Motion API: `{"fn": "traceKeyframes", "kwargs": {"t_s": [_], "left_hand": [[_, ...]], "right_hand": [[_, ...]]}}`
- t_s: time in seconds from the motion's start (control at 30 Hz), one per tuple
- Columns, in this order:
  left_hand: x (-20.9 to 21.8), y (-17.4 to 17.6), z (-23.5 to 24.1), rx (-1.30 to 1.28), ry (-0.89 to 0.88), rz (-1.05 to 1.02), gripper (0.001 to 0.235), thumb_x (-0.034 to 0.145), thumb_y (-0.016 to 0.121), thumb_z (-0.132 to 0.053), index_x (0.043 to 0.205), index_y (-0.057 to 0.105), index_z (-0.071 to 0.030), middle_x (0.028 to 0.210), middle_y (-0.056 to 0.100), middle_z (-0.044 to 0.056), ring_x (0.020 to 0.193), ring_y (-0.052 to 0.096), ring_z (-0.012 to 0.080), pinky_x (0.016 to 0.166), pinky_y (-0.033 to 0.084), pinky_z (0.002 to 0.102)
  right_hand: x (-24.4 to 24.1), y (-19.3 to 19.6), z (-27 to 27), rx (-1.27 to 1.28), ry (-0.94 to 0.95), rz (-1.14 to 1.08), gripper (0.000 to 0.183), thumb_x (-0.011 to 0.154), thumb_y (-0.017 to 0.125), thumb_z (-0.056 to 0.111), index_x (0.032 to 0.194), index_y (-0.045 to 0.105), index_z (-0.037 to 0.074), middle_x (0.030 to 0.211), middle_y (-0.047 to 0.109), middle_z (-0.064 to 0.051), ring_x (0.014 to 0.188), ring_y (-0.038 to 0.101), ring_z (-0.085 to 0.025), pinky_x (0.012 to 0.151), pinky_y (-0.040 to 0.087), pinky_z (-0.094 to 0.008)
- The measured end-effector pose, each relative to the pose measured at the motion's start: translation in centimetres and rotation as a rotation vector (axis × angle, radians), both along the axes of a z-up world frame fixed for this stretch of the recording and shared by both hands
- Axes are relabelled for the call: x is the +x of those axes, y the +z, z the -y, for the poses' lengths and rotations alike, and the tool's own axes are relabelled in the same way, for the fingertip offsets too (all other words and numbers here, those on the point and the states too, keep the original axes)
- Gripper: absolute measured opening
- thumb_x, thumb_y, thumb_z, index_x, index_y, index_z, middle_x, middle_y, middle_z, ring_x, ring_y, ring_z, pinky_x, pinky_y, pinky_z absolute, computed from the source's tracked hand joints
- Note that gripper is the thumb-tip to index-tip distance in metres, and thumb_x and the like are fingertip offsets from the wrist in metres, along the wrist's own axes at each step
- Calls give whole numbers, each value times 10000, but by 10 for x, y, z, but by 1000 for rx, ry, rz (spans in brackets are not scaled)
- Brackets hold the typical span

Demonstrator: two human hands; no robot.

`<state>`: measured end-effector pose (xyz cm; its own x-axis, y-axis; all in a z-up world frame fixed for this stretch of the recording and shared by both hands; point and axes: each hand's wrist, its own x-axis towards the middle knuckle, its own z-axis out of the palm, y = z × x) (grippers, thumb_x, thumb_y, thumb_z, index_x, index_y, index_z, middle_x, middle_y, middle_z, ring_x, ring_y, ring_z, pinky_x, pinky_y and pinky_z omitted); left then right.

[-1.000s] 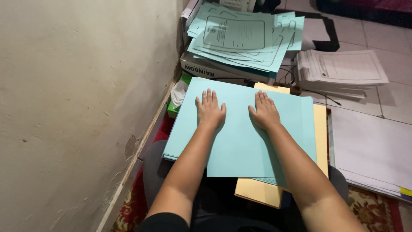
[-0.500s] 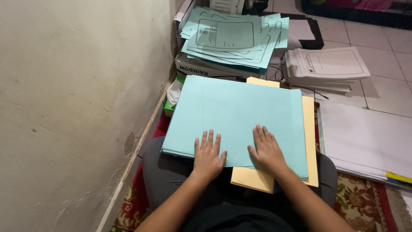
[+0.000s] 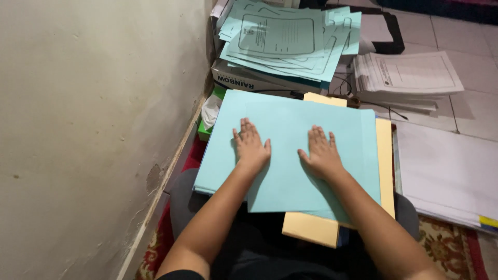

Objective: The person sits on the floor and folds light blue paper sheets in half by hand. They repeatedly smooth the creases with their hands, flip the sheets over, and stack them on a pile of other papers.

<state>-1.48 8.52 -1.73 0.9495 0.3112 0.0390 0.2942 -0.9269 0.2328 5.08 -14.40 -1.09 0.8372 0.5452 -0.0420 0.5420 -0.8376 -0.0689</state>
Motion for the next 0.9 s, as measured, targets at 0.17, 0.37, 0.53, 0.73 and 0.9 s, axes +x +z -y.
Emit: {"fn": "traceKeyframes", "kwargs": {"t_s": [0.17,0.37,0.53,0.73,0.9], "left_hand": [[63,-10,13,-34,-187,42,700,1003,311,-409,1574,315,-5,1654,275,231,1562,195,374,1226,84,624],[79,0,-2,19,-221,50,669,995,306,-460,1580,387,-145,1635,376,124,1522,325,318,1204,210,570],[44,39,-13,-68,67,13,724,976,314,-485,1581,361,-89,1663,308,156,1552,248,314,1226,153,557],[-8,63,-18,-86,41,-72,683,1036,251,-389,1608,259,-15,1700,188,199,1585,140,343,1252,47,573],[-56,56,-3,-110,-70,-107,668,1063,234,-377,1607,226,8,1700,164,215,1589,100,355,1252,16,583]], "right_hand": [[26,18,-65,43,123,-15,743,1014,252,504,1593,302,42,1689,253,-151,1580,190,-273,1275,56,-471],[62,5,-79,126,-15,-9,705,1011,295,472,1609,312,99,1682,293,-117,1567,233,-270,1272,136,-438],[63,7,-63,122,-272,-10,808,1002,276,598,1621,284,78,1698,244,-128,1579,180,-277,1277,110,-433],[27,28,-25,92,-192,-77,792,1027,248,564,1627,241,47,1716,178,-150,1593,140,-282,1288,87,-436],[-27,27,14,38,-147,-68,770,1054,206,560,1629,233,50,1712,194,-150,1591,149,-279,1283,80,-432]]}}
